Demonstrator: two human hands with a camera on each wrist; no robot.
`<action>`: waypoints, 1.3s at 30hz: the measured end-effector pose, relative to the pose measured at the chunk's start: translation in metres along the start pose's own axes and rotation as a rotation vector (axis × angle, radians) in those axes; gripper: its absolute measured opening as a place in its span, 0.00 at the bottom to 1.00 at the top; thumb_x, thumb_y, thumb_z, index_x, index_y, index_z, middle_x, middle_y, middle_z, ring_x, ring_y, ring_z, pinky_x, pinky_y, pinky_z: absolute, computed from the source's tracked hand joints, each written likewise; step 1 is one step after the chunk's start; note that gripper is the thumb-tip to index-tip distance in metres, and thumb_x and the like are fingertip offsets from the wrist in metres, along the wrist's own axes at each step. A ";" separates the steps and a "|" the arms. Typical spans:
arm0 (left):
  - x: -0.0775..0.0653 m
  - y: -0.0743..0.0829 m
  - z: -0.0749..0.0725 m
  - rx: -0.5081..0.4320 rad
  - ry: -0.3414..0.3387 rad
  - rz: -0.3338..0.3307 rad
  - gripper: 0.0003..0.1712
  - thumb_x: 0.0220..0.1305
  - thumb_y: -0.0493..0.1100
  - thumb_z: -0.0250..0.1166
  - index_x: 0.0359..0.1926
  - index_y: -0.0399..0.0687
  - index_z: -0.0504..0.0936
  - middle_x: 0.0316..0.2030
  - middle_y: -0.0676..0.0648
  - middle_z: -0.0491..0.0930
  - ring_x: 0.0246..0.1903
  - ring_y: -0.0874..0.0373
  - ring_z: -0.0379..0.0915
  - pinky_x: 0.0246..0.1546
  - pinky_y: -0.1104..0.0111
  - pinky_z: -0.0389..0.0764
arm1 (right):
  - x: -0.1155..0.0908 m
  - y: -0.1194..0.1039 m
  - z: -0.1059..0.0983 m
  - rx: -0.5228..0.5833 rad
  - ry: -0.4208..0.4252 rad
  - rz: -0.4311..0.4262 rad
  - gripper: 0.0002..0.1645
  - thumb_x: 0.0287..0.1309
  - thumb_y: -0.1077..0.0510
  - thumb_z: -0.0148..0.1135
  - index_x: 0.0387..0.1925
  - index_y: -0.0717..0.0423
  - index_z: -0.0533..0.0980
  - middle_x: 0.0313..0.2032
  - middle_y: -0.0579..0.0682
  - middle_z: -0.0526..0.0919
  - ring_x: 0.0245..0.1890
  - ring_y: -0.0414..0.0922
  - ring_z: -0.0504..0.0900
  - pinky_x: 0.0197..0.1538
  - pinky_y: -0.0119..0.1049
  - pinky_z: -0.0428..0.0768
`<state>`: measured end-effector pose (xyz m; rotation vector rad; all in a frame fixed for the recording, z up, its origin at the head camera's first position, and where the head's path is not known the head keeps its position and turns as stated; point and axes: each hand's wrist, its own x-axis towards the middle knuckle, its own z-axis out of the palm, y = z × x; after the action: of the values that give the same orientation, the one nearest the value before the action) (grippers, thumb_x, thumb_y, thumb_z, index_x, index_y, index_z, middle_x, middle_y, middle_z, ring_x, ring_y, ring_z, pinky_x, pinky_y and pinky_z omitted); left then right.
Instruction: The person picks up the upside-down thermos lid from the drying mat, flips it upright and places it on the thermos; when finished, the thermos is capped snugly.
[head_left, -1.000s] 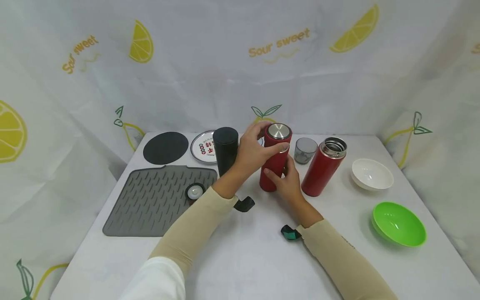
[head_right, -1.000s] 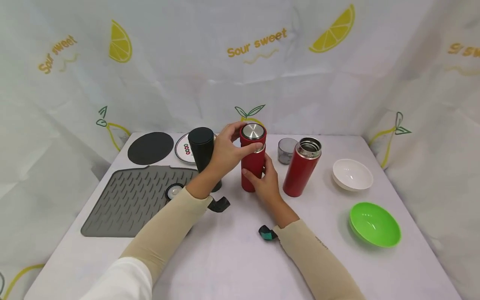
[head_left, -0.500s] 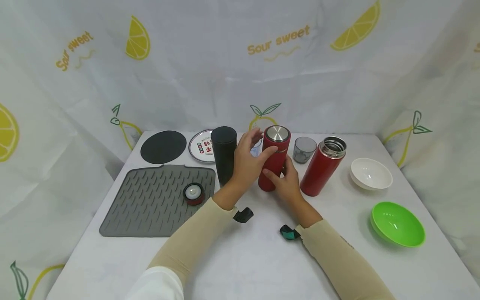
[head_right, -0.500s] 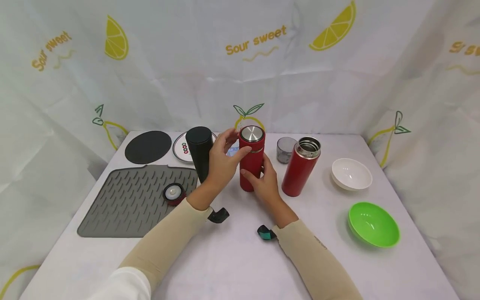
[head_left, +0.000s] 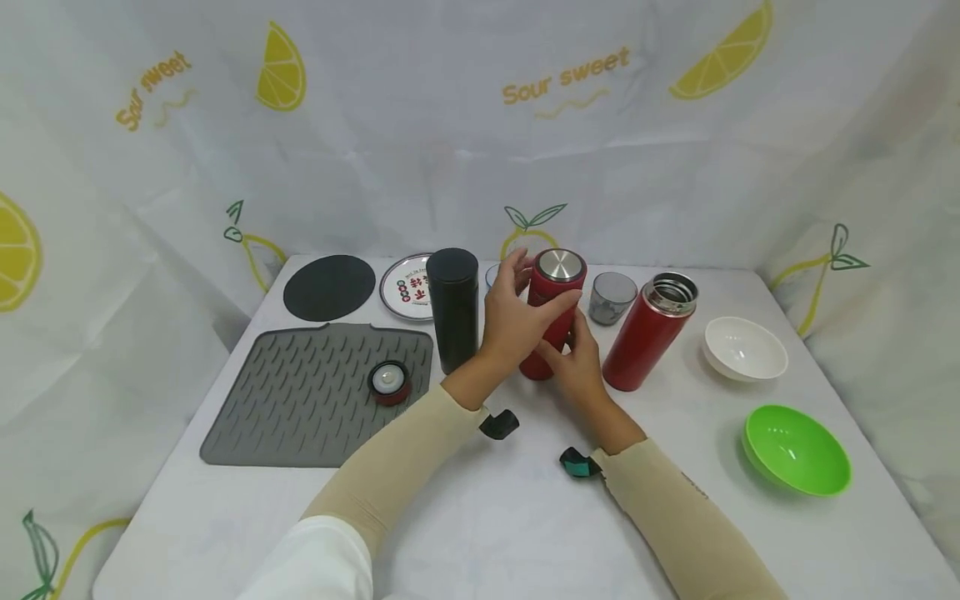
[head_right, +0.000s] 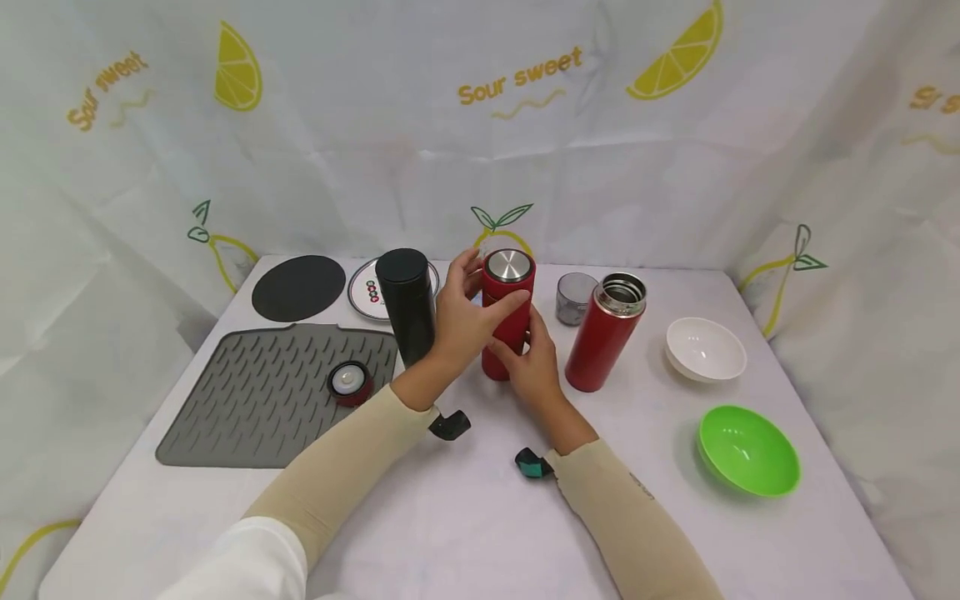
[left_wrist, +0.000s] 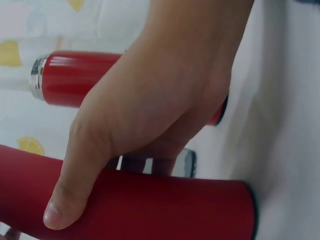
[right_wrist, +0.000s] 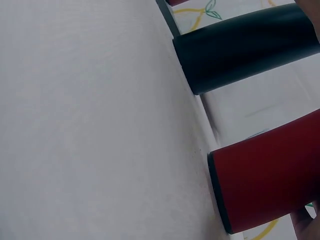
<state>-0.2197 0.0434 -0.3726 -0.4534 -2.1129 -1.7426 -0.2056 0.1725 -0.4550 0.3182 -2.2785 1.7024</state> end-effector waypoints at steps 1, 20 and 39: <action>-0.004 -0.001 -0.001 -0.014 0.022 0.020 0.47 0.54 0.56 0.74 0.70 0.50 0.62 0.59 0.52 0.73 0.57 0.64 0.69 0.57 0.64 0.72 | 0.000 0.000 0.000 -0.004 0.000 0.003 0.44 0.60 0.55 0.67 0.72 0.48 0.56 0.63 0.50 0.71 0.62 0.50 0.71 0.63 0.52 0.68; 0.001 -0.005 -0.002 -0.043 0.035 0.080 0.49 0.52 0.52 0.76 0.70 0.52 0.61 0.54 0.52 0.74 0.57 0.64 0.69 0.58 0.69 0.70 | -0.005 -0.026 0.000 0.012 -0.032 0.055 0.44 0.60 0.59 0.66 0.72 0.55 0.54 0.64 0.57 0.69 0.64 0.54 0.68 0.64 0.54 0.65; 0.008 -0.005 -0.003 -0.010 -0.040 -0.015 0.41 0.51 0.55 0.76 0.63 0.51 0.68 0.54 0.56 0.75 0.55 0.65 0.69 0.55 0.60 0.75 | -0.005 -0.035 -0.003 0.012 -0.039 0.044 0.44 0.60 0.57 0.67 0.71 0.57 0.56 0.64 0.56 0.70 0.64 0.53 0.69 0.64 0.52 0.66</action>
<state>-0.2284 0.0398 -0.3727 -0.4798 -2.1408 -1.7675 -0.1887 0.1657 -0.4245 0.3086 -2.3206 1.7469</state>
